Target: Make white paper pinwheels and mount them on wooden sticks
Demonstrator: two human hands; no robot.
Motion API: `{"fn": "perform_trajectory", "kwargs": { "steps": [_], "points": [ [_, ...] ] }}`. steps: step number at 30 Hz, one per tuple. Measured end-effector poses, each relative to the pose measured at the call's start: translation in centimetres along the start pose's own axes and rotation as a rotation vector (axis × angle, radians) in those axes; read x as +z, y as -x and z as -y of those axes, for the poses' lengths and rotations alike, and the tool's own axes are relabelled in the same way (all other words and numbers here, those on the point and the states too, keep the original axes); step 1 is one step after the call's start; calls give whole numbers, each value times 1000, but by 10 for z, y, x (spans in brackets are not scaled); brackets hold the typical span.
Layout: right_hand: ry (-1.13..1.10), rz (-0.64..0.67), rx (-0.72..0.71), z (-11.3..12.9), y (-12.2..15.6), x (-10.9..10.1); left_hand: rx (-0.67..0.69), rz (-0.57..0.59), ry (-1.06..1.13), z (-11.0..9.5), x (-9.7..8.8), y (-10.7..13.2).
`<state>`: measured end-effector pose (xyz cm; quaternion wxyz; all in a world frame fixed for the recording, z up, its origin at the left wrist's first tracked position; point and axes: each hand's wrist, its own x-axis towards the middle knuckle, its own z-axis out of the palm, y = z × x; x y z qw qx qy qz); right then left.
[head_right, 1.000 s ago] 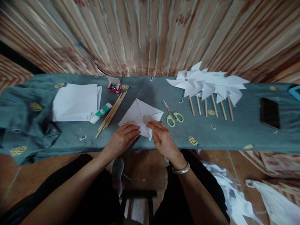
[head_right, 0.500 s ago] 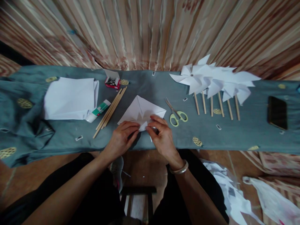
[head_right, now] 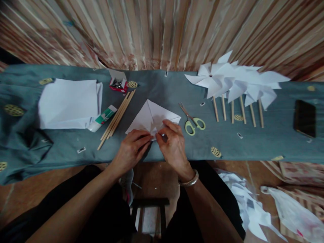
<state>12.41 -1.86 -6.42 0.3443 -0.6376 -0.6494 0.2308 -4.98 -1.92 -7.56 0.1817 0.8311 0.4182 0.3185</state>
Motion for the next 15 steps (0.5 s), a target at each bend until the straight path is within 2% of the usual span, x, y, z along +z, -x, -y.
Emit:
{"fn": "perform_trajectory", "kwargs": {
  "steps": [15],
  "points": [
    [25,4,-10,2,2,1,-14,25,-17,0,1,1]
  ]
}}
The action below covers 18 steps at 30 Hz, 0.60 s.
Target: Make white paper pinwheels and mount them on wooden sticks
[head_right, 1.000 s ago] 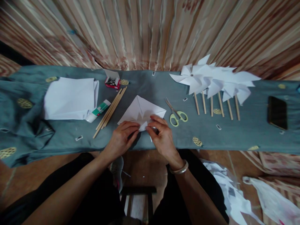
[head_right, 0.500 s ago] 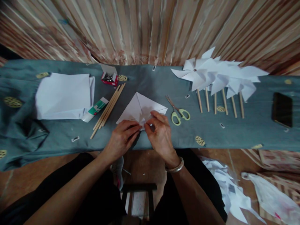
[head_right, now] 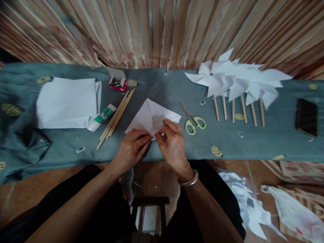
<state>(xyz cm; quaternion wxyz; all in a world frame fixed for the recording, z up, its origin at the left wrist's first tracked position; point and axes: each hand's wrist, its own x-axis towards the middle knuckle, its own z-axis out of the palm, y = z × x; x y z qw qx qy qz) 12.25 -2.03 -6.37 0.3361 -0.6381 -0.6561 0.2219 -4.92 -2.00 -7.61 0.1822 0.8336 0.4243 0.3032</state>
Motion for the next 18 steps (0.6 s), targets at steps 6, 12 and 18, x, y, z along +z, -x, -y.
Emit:
{"fn": "perform_trajectory", "kwargs": {
  "steps": [6,12,18],
  "points": [
    [8,-1,7,1,1,0,14,-5,-4,1,0,0],
    [20,-4,7,2,1,0,15,10,-4,1,0,1],
    [16,-19,-5,1,2,2,32,4,-23,1,0,0]
  ]
}}
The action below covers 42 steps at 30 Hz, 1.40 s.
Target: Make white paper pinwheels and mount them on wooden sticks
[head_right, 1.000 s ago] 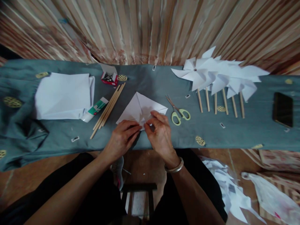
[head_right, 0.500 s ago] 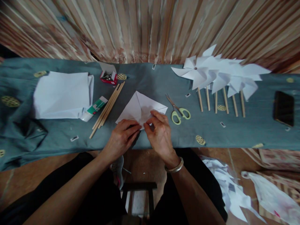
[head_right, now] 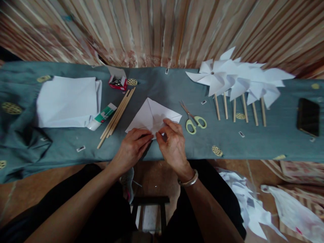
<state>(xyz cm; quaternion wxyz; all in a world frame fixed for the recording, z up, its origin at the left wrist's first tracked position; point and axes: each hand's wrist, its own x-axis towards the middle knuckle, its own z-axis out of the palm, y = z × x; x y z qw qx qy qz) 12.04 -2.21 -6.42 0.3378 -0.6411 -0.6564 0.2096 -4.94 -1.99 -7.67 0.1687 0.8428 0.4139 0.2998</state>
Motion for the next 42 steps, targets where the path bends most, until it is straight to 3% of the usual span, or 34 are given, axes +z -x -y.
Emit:
{"fn": "perform_trajectory", "kwargs": {
  "steps": [12,21,24,29,42],
  "points": [
    [47,-68,-59,3,1,-3,-2,23,-28,-2,-2,-1],
    [90,-297,-39,-22,-10,-42,-11,50,-34,0,-2,-1],
    [187,-206,-147,-22,-6,-41,-7,56,-39,-2,-3,-2],
    [276,50,-344,-4,7,-18,-24,63,-38,-3,-4,-3],
    [373,110,-348,-2,7,-4,-14,64,-38,-1,-2,-1]
  ]
}}
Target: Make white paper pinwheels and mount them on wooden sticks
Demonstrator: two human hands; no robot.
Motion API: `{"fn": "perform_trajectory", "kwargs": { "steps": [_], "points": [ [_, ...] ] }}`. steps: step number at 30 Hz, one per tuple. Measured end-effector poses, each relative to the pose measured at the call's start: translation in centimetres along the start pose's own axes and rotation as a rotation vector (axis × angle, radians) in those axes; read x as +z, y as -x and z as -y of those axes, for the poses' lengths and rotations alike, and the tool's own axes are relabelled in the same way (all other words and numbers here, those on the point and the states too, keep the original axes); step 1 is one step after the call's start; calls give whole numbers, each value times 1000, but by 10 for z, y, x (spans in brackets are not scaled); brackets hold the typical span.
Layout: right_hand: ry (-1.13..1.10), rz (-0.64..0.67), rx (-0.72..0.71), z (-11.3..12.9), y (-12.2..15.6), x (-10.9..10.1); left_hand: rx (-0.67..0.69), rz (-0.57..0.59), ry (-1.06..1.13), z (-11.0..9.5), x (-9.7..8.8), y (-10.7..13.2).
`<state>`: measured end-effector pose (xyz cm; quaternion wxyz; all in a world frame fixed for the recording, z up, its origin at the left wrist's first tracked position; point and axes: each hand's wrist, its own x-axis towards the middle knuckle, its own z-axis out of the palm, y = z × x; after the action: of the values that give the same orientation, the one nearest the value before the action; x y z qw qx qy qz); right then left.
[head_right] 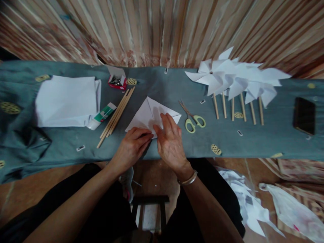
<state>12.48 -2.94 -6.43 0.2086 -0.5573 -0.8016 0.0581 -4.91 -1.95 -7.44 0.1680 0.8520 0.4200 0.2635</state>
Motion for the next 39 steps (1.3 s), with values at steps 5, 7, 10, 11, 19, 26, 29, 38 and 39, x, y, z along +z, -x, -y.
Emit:
{"fn": "perform_trajectory", "kwargs": {
  "steps": [5,7,10,11,19,26,29,38,39],
  "points": [
    [8,16,11,3,-2,4,4,-13,-5,-1,0,0],
    [-12,23,19,3,-2,7,-2,-5,-5,-1,-1,-1],
    [-37,35,15,5,-2,11,-10,12,-7,-2,-2,-2],
    [-42,39,10,5,-2,12,-10,16,-9,-2,-3,-2],
    [-195,-63,58,-10,-6,-3,-6,13,-28,-4,-3,-4],
    [-133,-108,114,-45,-27,-8,8,30,-53,-4,-4,-6],
    [-104,-109,96,-47,-30,-10,12,33,-62,-4,-6,-5],
    [-60,-107,213,-42,-24,-22,-17,-60,-116,19,-21,-1],
    [-67,-95,219,-40,-22,-23,-30,-76,-118,21,-24,-1]
  ]
}}
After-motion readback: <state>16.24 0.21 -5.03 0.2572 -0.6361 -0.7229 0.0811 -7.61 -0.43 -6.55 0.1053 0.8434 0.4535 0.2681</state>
